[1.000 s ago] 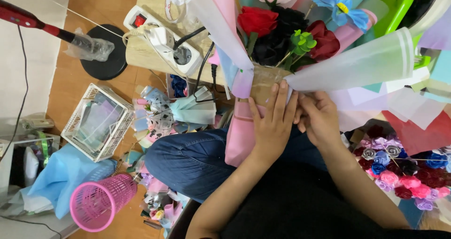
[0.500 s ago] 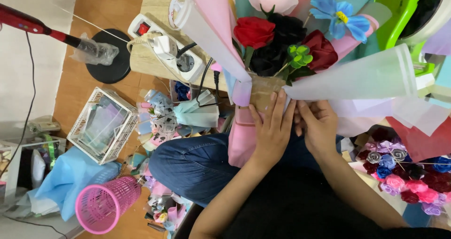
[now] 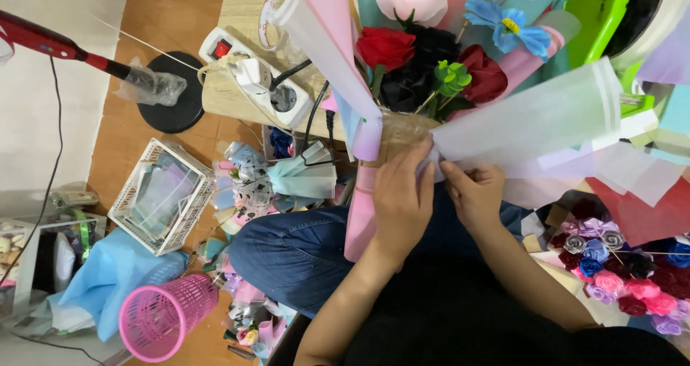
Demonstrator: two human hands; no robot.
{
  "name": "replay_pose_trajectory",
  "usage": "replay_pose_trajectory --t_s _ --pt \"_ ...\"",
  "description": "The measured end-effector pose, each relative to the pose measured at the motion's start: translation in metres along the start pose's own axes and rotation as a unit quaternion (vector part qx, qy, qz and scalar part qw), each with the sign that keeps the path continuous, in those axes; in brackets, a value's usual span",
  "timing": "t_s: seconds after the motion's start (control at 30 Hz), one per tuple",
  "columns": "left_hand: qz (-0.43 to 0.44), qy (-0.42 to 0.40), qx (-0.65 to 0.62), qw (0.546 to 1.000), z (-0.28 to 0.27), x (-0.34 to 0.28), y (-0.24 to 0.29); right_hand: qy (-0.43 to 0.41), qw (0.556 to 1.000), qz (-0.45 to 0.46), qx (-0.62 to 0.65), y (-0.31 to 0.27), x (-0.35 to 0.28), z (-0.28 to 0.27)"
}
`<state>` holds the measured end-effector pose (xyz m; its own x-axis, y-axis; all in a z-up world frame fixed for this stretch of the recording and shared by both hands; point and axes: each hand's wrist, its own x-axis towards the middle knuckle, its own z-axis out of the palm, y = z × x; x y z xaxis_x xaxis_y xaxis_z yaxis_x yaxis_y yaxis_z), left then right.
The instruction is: Wrapping a bouquet of artificial flowers with multiple layers of decorative paper and plastic sheets.
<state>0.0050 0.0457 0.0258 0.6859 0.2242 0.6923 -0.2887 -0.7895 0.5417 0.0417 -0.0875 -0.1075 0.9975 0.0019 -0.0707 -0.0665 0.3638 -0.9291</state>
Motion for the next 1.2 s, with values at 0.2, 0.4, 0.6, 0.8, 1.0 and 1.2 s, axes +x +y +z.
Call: replay_pose_trajectory --t_s 0.2,0.4,0.6,0.8,1.0,1.2 --pt "-0.234 -0.096 -0.236 0.938 -0.031 0.019 0.013 0.007 0.995 -0.077 -0.057 -0.032 -0.007 -0.001" --pt "-0.404 -0.140 -0.343 0.836 -0.040 0.012 0.009 -0.065 0.971 -0.093 -0.211 -0.096 -0.015 0.005" --pt "-0.391 -0.204 -0.394 0.806 -0.025 -0.029 -0.027 -0.155 0.967 -0.081 -0.185 -0.062 -0.011 -0.012" --pt "-0.389 -0.219 -0.365 0.817 -0.034 -0.032 -0.028 -0.449 0.875 -0.144 -0.114 -0.053 0.021 -0.041" --pt "-0.321 -0.249 -0.324 0.854 -0.051 -0.036 -0.011 -0.350 0.927 -0.090 -0.100 -0.066 -0.014 -0.029" --pt "-0.375 -0.279 -0.324 0.822 -0.057 -0.038 0.012 -0.358 0.928 0.105 -0.011 -0.080 -0.023 -0.042"
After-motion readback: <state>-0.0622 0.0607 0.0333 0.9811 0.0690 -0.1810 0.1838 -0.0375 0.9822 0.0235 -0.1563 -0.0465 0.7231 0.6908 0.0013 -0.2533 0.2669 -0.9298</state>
